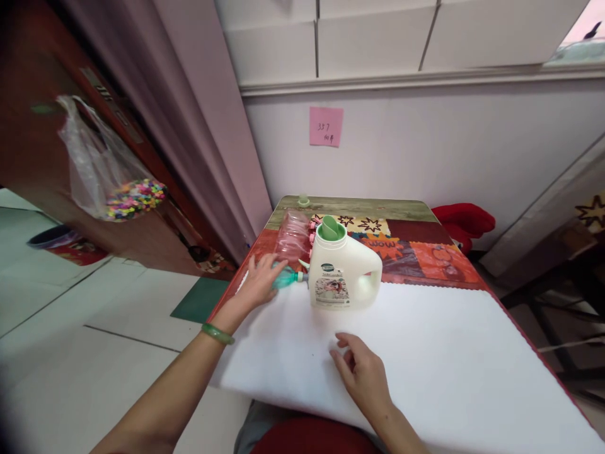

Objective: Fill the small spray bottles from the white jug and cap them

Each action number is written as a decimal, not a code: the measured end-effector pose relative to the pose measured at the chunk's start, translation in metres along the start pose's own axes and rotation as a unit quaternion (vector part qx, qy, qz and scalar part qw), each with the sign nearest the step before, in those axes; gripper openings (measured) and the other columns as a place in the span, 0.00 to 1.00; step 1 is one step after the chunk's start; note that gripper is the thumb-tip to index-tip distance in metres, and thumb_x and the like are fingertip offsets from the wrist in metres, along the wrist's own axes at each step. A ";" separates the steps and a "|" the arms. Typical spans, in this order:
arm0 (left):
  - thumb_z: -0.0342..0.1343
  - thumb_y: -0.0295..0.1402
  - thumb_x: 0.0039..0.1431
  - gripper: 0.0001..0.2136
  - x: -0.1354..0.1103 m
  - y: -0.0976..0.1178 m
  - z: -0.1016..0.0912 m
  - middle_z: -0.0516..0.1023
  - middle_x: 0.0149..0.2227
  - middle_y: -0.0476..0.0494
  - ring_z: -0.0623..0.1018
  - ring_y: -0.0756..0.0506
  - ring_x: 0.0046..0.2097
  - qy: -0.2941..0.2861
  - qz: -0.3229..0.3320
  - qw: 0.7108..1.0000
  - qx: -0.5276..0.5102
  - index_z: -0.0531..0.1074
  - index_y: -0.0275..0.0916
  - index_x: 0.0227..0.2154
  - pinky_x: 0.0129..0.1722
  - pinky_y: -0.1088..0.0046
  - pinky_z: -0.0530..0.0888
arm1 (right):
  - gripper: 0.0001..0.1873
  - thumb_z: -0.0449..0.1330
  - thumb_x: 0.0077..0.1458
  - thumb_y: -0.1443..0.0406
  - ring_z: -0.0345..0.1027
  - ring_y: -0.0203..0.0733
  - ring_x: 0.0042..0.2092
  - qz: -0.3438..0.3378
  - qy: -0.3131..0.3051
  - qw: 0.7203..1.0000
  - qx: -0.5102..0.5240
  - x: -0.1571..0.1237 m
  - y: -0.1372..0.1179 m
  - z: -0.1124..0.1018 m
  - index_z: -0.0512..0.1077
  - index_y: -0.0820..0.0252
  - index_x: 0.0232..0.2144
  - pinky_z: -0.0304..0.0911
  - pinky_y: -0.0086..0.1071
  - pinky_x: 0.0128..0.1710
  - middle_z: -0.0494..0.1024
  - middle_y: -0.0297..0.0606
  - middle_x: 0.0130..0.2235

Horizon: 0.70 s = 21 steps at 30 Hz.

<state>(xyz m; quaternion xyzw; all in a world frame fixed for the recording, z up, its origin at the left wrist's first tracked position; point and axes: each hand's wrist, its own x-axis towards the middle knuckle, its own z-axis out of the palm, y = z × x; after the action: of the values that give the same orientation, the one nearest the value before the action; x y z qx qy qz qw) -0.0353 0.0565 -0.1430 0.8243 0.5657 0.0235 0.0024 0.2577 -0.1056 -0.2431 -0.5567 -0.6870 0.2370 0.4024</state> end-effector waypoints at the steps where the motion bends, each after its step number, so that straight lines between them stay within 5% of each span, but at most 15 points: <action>1: 0.62 0.19 0.51 0.42 0.006 -0.001 0.000 0.59 0.73 0.25 0.57 0.28 0.75 -0.001 -0.007 1.000 0.000 0.61 0.44 0.70 0.70 0.28 0.47 | 0.14 0.59 0.68 0.56 0.74 0.37 0.25 -0.005 0.002 1.000 -0.006 0.000 -0.001 0.001 0.76 0.55 0.50 0.72 0.30 0.28 0.83 0.36 0.36; 5: 0.65 0.19 0.50 0.47 0.020 -0.008 0.001 0.43 0.78 0.26 0.45 0.23 0.77 -0.018 -0.038 0.999 -0.010 0.57 0.45 0.73 0.66 0.21 0.48 | 0.12 0.59 0.68 0.56 0.73 0.36 0.24 -0.011 0.001 1.000 -0.013 0.001 -0.002 0.001 0.76 0.54 0.48 0.71 0.29 0.27 0.82 0.34 0.34; 11: 0.61 0.16 0.50 0.46 0.038 -0.018 0.003 0.44 0.79 0.27 0.48 0.26 0.78 -0.060 -0.058 0.996 -0.038 0.57 0.47 0.73 0.64 0.27 0.62 | 0.11 0.59 0.68 0.56 0.72 0.36 0.24 -0.011 0.009 1.000 -0.010 0.003 -0.002 0.002 0.76 0.54 0.46 0.70 0.29 0.27 0.82 0.33 0.33; 21: 0.64 0.18 0.49 0.46 0.076 -0.038 0.002 0.44 0.79 0.29 0.47 0.29 0.78 -0.073 -0.047 0.995 -0.050 0.60 0.49 0.71 0.68 0.33 0.59 | 0.12 0.59 0.69 0.54 0.72 0.36 0.24 0.014 0.010 1.000 0.007 0.002 -0.003 0.006 0.76 0.53 0.45 0.69 0.28 0.27 0.80 0.32 0.30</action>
<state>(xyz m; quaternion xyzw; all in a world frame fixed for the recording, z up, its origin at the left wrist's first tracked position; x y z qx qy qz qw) -0.0429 0.1409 -0.1433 0.7954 0.6000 -0.0090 0.0857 0.2513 -0.1035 -0.2439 -0.5655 -0.6736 0.2423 0.4097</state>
